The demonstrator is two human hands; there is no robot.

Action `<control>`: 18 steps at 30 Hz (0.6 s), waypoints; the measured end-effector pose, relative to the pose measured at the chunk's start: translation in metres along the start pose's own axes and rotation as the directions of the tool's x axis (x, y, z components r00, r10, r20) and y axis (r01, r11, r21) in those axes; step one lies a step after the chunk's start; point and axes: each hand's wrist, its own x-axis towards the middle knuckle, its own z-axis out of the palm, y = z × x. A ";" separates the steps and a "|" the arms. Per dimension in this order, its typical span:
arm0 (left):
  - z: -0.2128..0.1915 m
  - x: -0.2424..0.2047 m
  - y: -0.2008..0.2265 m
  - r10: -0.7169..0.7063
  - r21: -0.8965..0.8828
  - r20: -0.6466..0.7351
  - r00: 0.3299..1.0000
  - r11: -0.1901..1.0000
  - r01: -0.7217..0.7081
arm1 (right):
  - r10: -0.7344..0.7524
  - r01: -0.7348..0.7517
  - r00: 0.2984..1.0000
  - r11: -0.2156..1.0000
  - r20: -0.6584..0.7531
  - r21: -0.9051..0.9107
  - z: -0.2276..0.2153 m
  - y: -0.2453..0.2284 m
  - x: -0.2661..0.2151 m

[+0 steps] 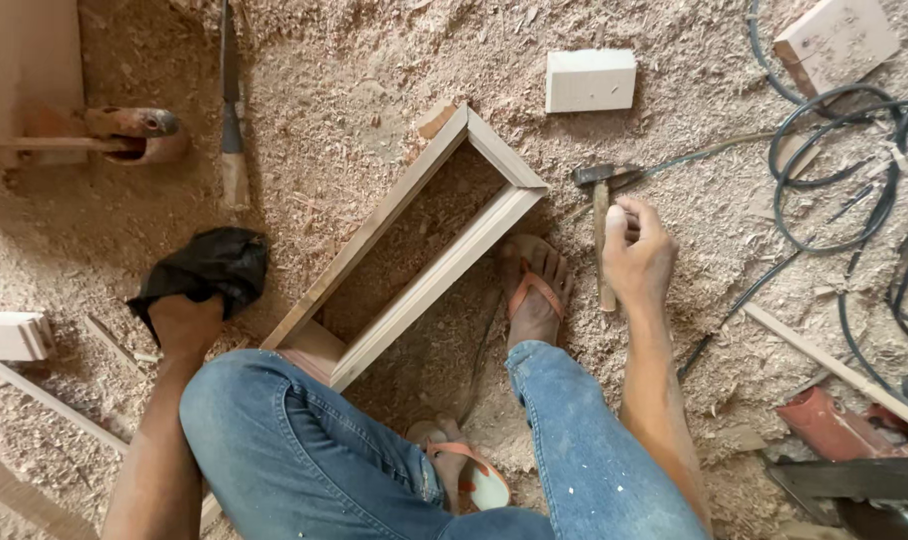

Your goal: The person smooths a long wooden plank with an electric sander, then aligns and hammers smaller wooden blocks onto the plank to assemble a frame-like structure.

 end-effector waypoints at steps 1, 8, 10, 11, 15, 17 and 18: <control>0.000 0.002 0.000 0.003 0.011 0.004 1.000 1.000 -0.003 | -0.008 0.008 1.000 1.000 -0.007 -0.004 0.000 0.004 -0.001; -0.009 0.004 0.014 0.001 0.073 0.039 0.999 0.997 -0.004 | -0.021 0.021 0.999 1.000 -0.039 -0.001 -0.001 0.018 -0.011; -0.014 0.006 0.018 -0.013 0.094 0.042 0.999 0.996 0.009 | -0.013 0.013 0.999 1.000 -0.045 0.008 0.000 0.019 -0.013; -0.015 0.007 0.020 -0.022 0.105 0.042 0.999 0.994 0.018 | -0.020 0.021 0.998 1.000 -0.051 0.010 -0.001 0.020 -0.015; -0.016 0.011 0.021 0.015 0.194 0.075 0.997 0.981 -0.029 | -0.043 0.042 0.998 0.999 -0.054 -0.021 -0.001 0.023 -0.018; -0.018 0.013 0.021 0.007 0.215 0.073 0.997 0.976 -0.023 | -0.040 0.039 0.998 0.999 -0.045 -0.009 -0.001 0.026 -0.017; -0.021 0.012 0.021 -0.062 0.167 0.022 0.998 0.984 0.057 | -0.037 0.037 0.999 0.999 -0.040 -0.003 -0.001 0.027 -0.016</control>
